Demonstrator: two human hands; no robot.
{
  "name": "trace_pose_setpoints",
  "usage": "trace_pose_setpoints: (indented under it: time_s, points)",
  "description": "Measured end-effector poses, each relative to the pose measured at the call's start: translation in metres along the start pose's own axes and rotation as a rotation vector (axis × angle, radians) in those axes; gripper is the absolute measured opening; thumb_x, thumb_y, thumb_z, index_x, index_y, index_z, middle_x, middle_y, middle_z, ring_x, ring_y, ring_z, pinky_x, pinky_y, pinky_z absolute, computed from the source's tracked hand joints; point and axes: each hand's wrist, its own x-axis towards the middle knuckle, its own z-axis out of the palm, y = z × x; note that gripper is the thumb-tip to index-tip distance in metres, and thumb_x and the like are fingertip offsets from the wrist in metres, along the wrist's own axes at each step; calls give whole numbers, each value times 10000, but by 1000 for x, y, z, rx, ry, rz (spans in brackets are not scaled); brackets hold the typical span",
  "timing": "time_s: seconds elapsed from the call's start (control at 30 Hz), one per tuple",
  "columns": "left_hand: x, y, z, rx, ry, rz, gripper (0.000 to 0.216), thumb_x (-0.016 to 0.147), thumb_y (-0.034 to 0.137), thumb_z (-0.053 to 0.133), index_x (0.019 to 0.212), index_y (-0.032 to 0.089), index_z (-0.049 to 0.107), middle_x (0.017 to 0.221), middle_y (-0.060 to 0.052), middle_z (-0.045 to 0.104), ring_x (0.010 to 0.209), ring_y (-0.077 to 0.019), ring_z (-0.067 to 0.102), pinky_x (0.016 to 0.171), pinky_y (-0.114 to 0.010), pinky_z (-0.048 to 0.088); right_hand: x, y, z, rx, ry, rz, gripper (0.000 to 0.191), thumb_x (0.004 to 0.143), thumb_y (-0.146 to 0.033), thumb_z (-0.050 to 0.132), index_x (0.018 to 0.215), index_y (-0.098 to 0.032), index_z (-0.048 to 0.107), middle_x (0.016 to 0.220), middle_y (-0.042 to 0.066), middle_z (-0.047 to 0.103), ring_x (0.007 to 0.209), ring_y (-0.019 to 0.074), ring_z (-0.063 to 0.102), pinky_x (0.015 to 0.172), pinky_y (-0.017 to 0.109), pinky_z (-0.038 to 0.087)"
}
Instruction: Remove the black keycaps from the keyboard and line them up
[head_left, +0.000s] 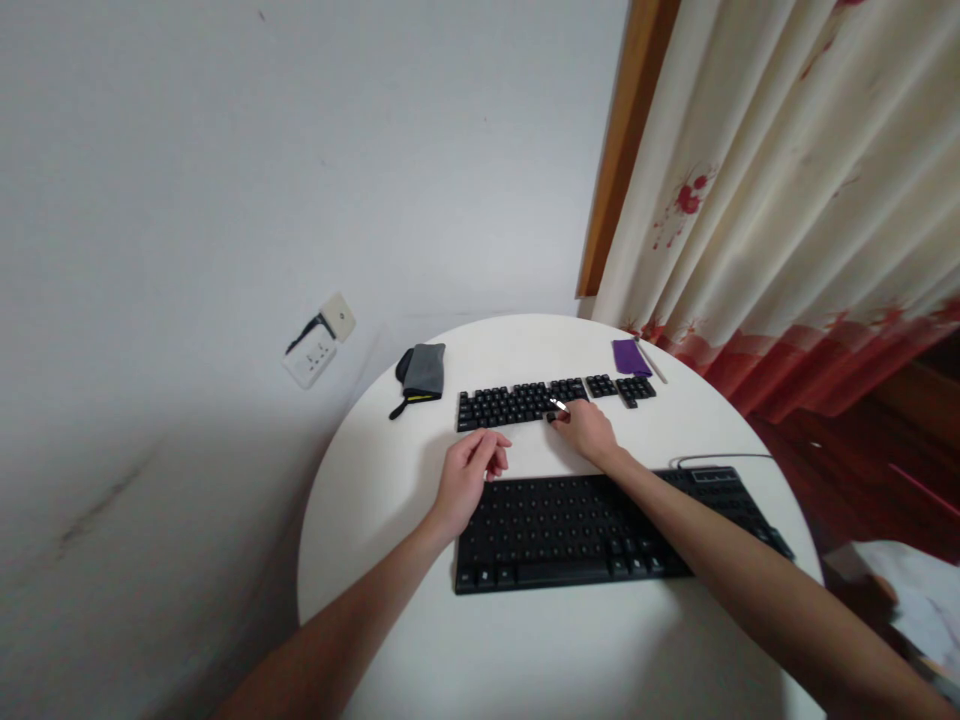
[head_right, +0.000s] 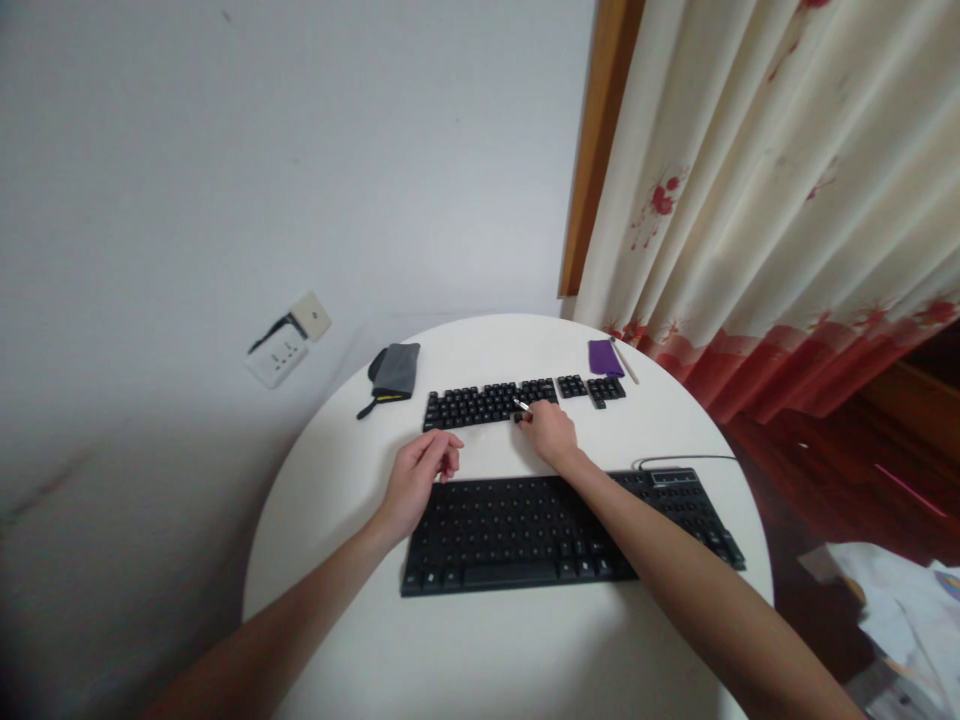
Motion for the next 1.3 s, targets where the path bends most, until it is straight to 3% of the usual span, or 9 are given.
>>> trace_pose_setpoints:
  time_s: [0.73, 0.87, 0.93, 1.07, 1.2, 1.3]
  points:
    - [1, 0, 0, -5, -5, -20, 329, 889, 454, 551, 821, 147, 646, 617, -3, 551, 561, -109, 477, 495, -210, 356, 1, -8, 3, 52, 32, -17, 147, 838, -243, 624, 899, -184, 744, 914, 96, 743, 868, 217, 674, 702, 254, 432]
    - [1, 0, -1, 1, 1, -24, 327, 886, 453, 553, 815, 149, 649, 617, -2, 548, 562, -111, 474, 494, -211, 354, -1, -7, -6, 109, 65, -17, 145, 827, -268, 637, 869, -175, 741, 879, 100, 740, 833, 222, 667, 687, 260, 421]
    - [1, 0, -1, 6, 5, -24, 326, 883, 452, 554, 813, 149, 650, 616, -3, 547, 565, -114, 477, 494, -213, 351, -5, -4, -17, 137, 96, -17, 241, 882, -341, 574, 856, -158, 730, 856, 110, 731, 816, 226, 660, 683, 267, 419]
    - [1, 2, 0, 19, 10, -20, 324, 885, 448, 548, 808, 152, 652, 615, -1, 547, 567, -115, 481, 498, -214, 350, -28, 9, -46, 370, 179, -87, 528, 1002, -411, 271, 844, -139, 695, 798, 96, 701, 758, 193, 638, 689, 265, 432]
    - [1, 2, 0, 40, 11, -16, 324, 881, 452, 552, 809, 152, 652, 614, 0, 547, 560, -116, 479, 497, -216, 351, -75, 27, -69, 618, 312, -138, 523, 989, -483, 270, 922, -163, 679, 846, 74, 674, 792, 192, 606, 706, 271, 441]
    - [1, 1, 0, 51, 12, -14, 318, 883, 445, 552, 807, 153, 650, 616, 0, 550, 559, -115, 478, 497, -217, 351, -115, 39, -70, 642, 284, -59, 526, 982, -524, 286, 877, -182, 672, 674, 17, 591, 606, 156, 531, 572, 254, 397]
